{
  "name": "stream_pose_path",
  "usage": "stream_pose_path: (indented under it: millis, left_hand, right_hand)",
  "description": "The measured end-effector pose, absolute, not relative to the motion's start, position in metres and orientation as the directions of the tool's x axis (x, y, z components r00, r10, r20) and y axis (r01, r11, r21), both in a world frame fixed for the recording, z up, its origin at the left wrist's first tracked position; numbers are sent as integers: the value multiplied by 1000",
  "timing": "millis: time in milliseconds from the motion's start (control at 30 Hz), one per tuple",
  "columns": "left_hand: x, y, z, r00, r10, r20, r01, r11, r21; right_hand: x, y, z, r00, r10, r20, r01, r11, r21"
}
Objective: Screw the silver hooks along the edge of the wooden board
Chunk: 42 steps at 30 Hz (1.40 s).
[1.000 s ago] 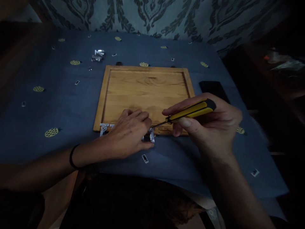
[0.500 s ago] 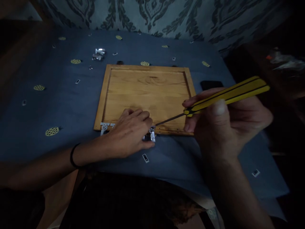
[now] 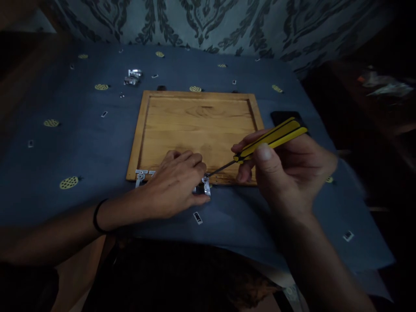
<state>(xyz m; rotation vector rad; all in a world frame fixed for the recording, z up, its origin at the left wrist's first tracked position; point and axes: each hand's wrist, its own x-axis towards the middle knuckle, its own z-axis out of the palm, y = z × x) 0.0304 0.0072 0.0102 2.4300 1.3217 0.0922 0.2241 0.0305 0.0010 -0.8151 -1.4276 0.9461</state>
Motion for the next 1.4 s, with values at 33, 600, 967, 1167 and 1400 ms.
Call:
stream_pose_path:
  millis: [33,600,967,1167,1400]
  left_hand:
    - [31,7,10,557,822,-120,798,-489,351]
    - [30,6,9,575,814,-80,780,-516,354]
    - [30,6,10,570,818,-77,785,-515,346]
    - [28,6,6,581,812,-52,773,-531,349]
    - [28,5,7,576,814,-69,780,-523,345]
  right_hand:
    - [224,31,1,-74,898,434,-40,432,-901]
    - [220,30,5,-193,901,389,-126,370,-920]
    - [227,33,4,-295,895,335,-89,324,-942]
    - [224,33,8,-214,871,443,-61,441,-895]
    - [221,31,7,-146,876,459,-89,451,-888]
